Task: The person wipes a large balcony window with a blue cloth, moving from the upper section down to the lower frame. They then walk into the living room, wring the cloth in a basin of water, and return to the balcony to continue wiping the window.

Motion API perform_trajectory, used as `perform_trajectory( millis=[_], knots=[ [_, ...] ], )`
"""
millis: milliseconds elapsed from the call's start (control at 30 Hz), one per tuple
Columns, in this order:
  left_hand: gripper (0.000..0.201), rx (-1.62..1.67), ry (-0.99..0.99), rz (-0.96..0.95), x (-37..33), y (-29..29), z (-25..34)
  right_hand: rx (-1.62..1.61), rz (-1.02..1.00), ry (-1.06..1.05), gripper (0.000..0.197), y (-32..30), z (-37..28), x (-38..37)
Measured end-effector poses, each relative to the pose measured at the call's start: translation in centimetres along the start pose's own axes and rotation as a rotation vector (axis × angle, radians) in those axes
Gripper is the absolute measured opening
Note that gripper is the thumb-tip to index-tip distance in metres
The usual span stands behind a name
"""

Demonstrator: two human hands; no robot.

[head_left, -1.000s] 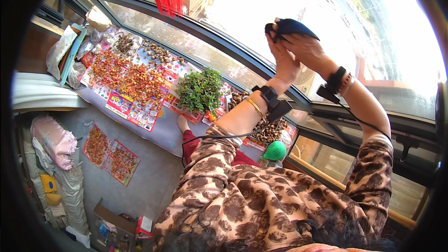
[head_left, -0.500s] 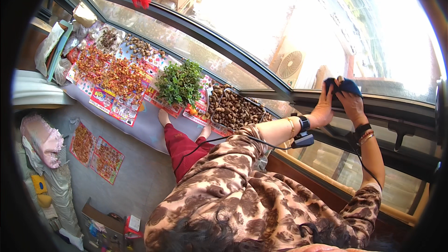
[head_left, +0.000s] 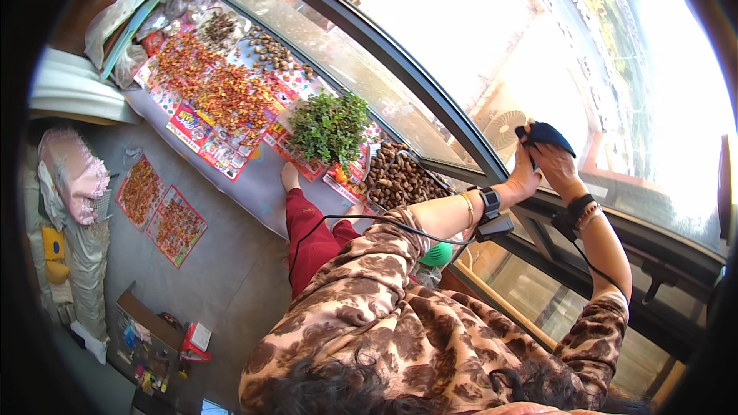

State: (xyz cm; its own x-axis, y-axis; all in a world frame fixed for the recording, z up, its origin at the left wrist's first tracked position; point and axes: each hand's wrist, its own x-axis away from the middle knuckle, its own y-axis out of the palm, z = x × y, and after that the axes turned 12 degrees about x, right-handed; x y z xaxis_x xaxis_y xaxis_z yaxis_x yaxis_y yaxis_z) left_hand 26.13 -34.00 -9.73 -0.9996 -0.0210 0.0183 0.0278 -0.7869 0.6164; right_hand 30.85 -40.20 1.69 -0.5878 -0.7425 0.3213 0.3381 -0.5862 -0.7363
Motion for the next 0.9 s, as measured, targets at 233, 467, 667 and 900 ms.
perform_trajectory(
  millis=[233, 467, 667, 900],
  knots=[
    [0.078, 0.268, 0.051, 0.131, -10.8, -16.4, 8.3, 0.099, 0.219, -0.093, 0.033, -2.5, -1.8, -22.1],
    [0.079, 0.242, 0.252, 0.241, -21.0, -33.5, 15.9, 0.032, 0.23, -0.117, 0.038, -7.7, -3.0, -42.9],
    [0.068, 0.03, 0.313, 0.394, -26.2, -44.6, 19.1, 0.091, 0.298, -0.072, 0.044, -9.0, -5.2, -54.9],
    [0.07, 0.211, 0.328, 0.235, -24.8, -43.2, 15.7, 0.143, 0.233, -0.074, 0.035, -5.5, -7.1, -54.2]
  ],
)
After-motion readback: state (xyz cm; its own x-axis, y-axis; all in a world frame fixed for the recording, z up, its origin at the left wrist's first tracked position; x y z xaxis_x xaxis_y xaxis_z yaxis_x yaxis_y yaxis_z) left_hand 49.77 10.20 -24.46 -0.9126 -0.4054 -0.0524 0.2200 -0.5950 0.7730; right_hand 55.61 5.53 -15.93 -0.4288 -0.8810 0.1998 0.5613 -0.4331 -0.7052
